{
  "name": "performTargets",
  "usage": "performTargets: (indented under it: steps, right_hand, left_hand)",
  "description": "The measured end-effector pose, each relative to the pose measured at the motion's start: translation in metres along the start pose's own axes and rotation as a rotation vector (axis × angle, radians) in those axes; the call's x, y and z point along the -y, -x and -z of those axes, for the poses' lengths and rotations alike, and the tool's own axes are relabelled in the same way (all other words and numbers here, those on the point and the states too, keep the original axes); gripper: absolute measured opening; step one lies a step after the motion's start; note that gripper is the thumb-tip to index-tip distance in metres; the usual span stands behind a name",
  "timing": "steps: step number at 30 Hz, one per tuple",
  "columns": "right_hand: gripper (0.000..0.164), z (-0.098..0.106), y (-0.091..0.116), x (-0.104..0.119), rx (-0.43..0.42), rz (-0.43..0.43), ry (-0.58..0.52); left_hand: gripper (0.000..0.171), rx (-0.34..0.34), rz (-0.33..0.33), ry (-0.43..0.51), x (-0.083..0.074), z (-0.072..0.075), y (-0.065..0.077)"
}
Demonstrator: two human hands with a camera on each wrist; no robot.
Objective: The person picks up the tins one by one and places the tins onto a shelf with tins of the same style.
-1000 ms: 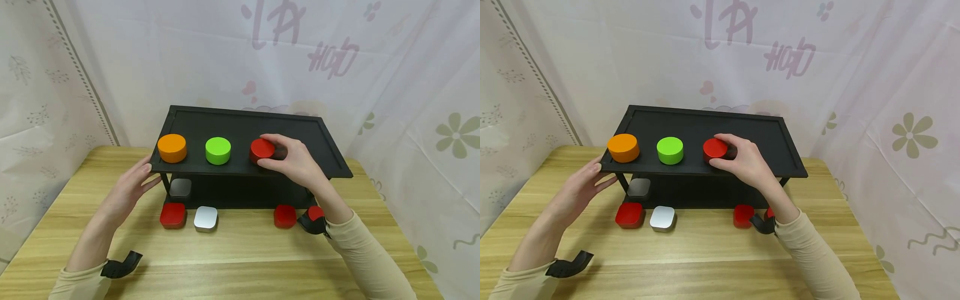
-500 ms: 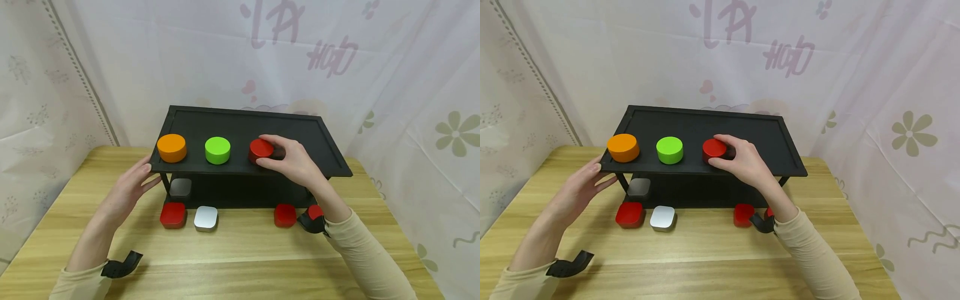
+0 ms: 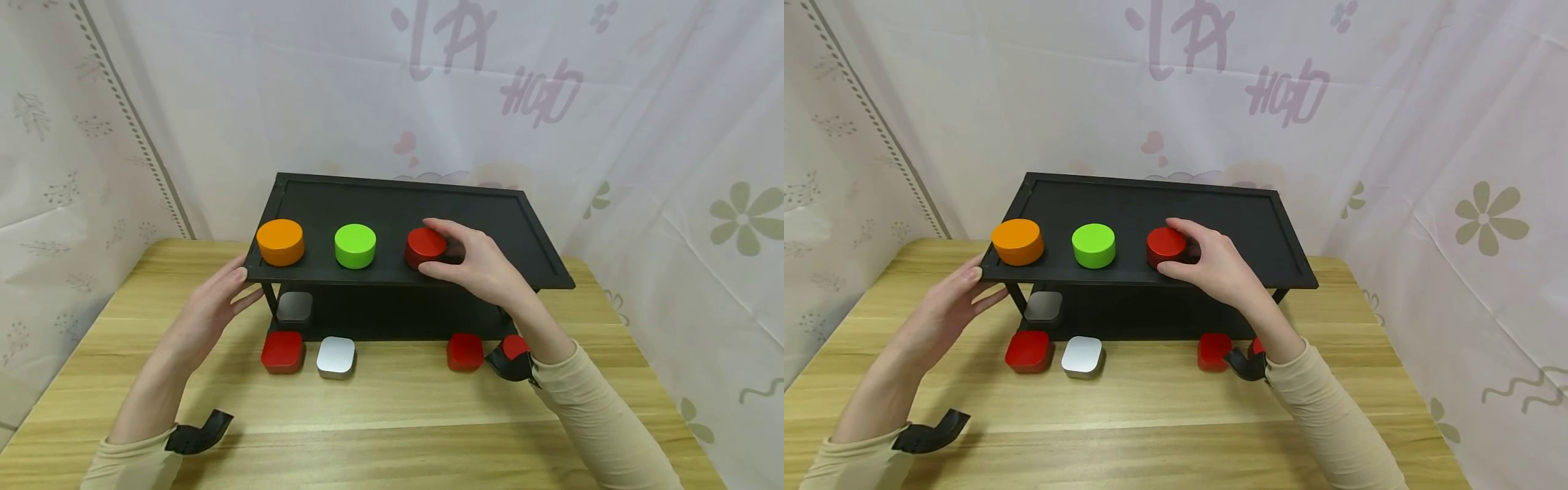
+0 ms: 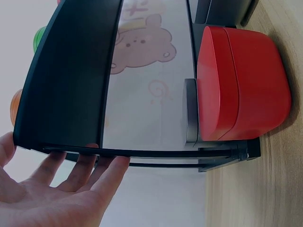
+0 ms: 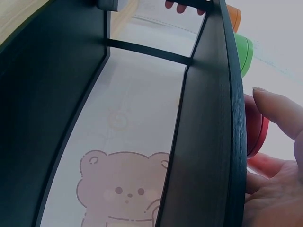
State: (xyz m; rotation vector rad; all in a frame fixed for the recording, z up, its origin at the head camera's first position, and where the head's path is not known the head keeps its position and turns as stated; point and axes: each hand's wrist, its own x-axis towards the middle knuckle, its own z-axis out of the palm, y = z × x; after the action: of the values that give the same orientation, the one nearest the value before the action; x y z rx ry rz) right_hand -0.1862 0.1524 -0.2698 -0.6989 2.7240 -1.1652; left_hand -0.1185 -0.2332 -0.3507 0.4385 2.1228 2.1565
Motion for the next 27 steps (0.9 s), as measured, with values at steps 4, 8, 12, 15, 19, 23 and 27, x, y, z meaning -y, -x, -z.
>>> performTargets:
  steps: [4, 8, 12, 15, 19, 23, 27]
  right_hand:
    - [0.069, 0.001, 0.001, 0.0, 0.003, -0.002, 0.01]
    - [0.071, 0.001, 0.002, 0.001, 0.005, 0.005, 0.02]
    - [0.071, 0.0, 0.004, 0.0, 0.002, 0.006, 0.015]
    - [0.07, 0.0, 0.005, -0.002, -0.004, 0.002, 0.014]
    - [0.07, 0.001, 0.006, -0.003, -0.017, 0.0, 0.03]
    - [0.069, 0.002, 0.009, -0.004, -0.027, 0.005, 0.035]
    - [0.069, 0.003, 0.014, -0.004, -0.039, 0.014, 0.023]
  left_hand:
    - [0.046, 0.001, -0.002, 0.007, 0.0, 0.0, -0.001]
    - [0.046, 0.0, -0.003, 0.002, 0.0, 0.001, -0.001]
    - [0.046, -0.002, -0.002, -0.001, 0.0, 0.001, 0.0]
    - [0.046, 0.0, -0.001, -0.002, 0.001, 0.001, -0.001]
    - [0.046, 0.003, -0.005, 0.0, 0.001, 0.001, -0.001]
    - [0.046, 0.004, -0.006, 0.003, 0.001, 0.001, -0.001]
    - [0.046, 0.003, -0.007, 0.005, 0.001, 0.001, -0.001]
